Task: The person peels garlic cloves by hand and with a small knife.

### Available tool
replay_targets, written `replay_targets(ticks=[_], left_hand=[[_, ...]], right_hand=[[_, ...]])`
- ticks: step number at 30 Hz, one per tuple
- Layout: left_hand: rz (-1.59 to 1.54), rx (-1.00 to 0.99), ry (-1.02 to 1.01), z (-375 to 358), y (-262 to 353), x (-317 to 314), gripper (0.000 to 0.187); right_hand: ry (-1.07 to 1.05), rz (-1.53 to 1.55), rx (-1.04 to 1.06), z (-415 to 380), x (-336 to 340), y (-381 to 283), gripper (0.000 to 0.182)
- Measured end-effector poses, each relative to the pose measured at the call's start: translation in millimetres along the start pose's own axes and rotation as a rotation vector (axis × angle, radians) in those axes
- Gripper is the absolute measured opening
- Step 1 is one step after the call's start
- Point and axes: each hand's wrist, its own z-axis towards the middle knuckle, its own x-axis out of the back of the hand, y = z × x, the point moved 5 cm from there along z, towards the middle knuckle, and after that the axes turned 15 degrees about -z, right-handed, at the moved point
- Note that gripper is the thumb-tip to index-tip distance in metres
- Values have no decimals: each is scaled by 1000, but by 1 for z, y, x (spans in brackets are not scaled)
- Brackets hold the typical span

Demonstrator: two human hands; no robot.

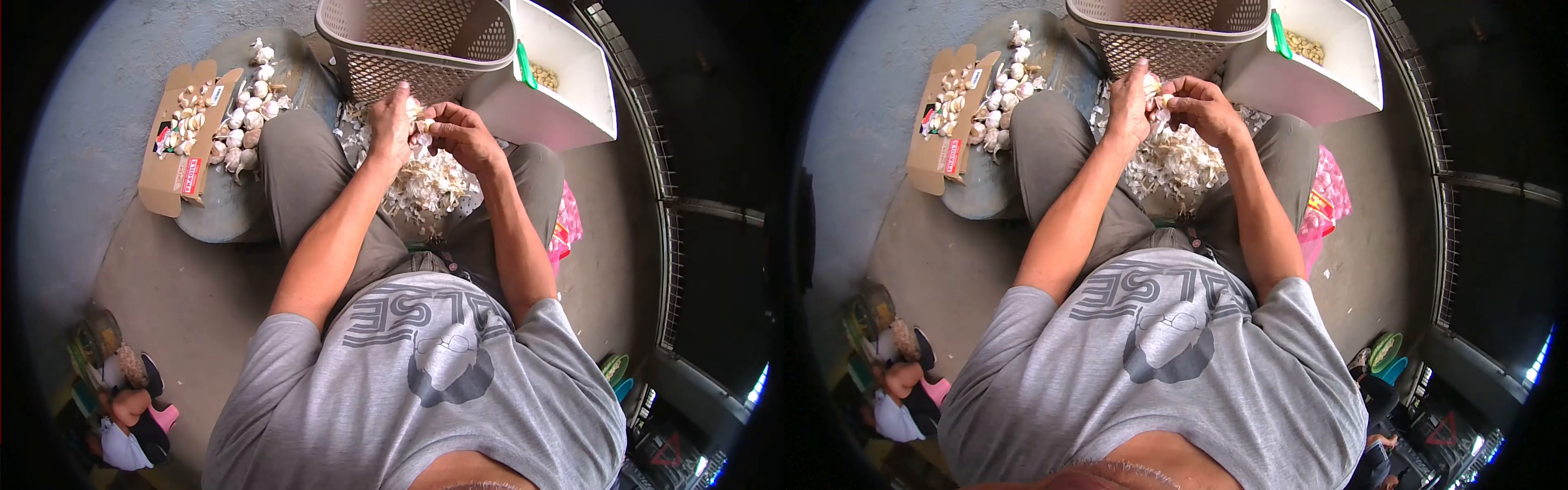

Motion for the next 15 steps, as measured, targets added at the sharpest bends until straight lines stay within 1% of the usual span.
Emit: replay_targets(ticks=[3, 4, 5, 7, 8, 9, 11, 12, 13, 14, 15], left_hand=[[-83, 76, 63, 4, 3, 11, 36], [-106, 80, 78, 6, 6, 13, 36], [-130, 84, 91, 8, 8, 13, 36], [-67, 82, 68, 9, 10, 11, 37], [-58, 95, 55, 4, 10, 7, 37], [-51, 109, 43, 3, 11, 5, 37], [-22, 159, -11, 6, 8, 5, 35], [-35, 181, -29, 5, 4, 3, 34], [-43, 210, -43, 3, 0, 4, 33], [-104, 258, -181, 4, -3, 2, 31], [-105, 248, -209, 0, -4, -1, 29]], right_hand=[[-62, 82, 3, -1, -4, -2, 19], [0, 82, -14, -3, -3, -3, 18], [-5, 21, -20, -4, -3, -5, 17], [-16, -104, -29, -5, 0, -11, 16], [-84, -260, -19, -8, 4, -18, 14], [-139, -359, -77, -12, 4, -24, 15], [-200, -427, -123, -16, 7, -43, 14], [-178, -381, -129, -16, 8, -57, 14], [-114, -194, 67, -7, 20, -59, 24], [68, -98, 188, 4, 27, -71, 29], [254, -2, 308, 9, 31, -82, 35]])
